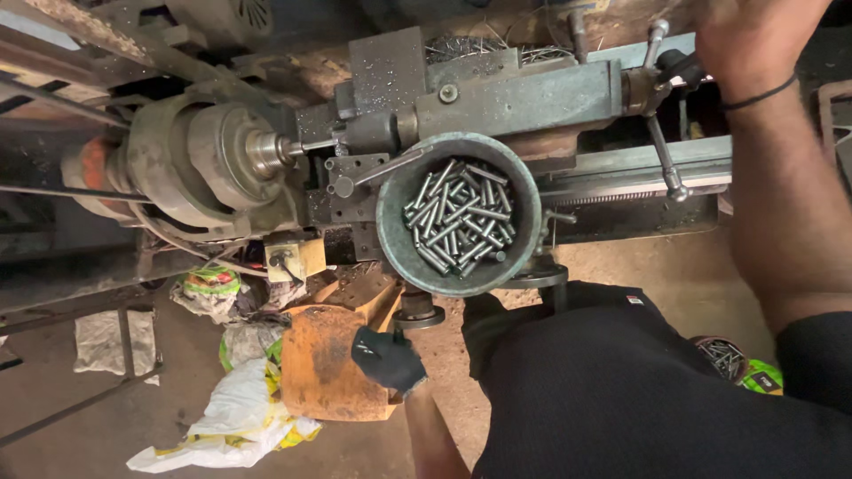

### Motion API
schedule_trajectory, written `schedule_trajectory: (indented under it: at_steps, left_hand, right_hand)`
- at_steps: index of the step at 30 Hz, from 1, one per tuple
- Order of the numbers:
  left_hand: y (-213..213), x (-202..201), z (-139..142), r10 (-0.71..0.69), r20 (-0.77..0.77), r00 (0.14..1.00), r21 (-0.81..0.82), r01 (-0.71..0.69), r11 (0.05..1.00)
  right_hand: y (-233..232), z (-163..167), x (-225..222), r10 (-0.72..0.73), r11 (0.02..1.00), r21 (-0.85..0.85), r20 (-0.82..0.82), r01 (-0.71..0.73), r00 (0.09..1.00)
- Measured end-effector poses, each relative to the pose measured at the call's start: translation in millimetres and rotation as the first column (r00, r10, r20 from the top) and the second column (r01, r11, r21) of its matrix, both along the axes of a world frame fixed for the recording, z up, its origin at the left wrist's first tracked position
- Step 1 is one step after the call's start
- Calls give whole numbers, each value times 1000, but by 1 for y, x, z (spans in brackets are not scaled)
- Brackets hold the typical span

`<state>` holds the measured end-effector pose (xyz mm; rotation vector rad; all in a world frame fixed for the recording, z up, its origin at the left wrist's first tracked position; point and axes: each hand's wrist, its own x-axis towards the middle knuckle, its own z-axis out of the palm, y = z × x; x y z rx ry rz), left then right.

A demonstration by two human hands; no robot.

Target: The person operates a lathe to machine small metal pins. They turn the handwheel to feed the stock, engage the machine, and place finished pins into a metal bowl on the lathe bed, repeating the cycle.

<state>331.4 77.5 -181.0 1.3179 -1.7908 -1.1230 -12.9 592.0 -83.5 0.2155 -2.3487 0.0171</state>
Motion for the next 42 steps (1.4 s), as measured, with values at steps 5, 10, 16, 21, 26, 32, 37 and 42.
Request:
schedule_trajectory:
  at_steps: [5,10,16,21,26,32,37,42]
  left_hand:
    - [24,-16,-14,50,-209,977,564,79,822]
    - [41,21,-23,-10,-280,960,622,189,760]
    - [-74,24,-9,149,-644,750,601,376,705]
    - [-99,-12,47,-86,-561,823,472,404,784]
    - [-73,-100,140,-418,-489,766,190,561,806]
    - [-50,-216,237,-798,48,600,-181,791,584]
    - [-60,-297,235,-774,599,205,-343,939,-17]
    - [-71,-334,213,-476,879,30,-177,947,-267]
  right_hand:
    - [6,1,4,371,786,-588,200,-192,907]
    - [-3,24,18,531,402,-905,106,-140,841]
    - [-36,59,91,611,142,-922,-206,-361,764]
    - [-34,-16,177,497,18,-910,368,414,786]
    - [0,-59,164,364,341,-900,392,271,845]
    - [-20,-27,112,523,138,-959,284,248,804]
    - [-44,0,87,685,9,-929,275,371,674]
    - [-47,3,80,739,164,-958,276,234,615]
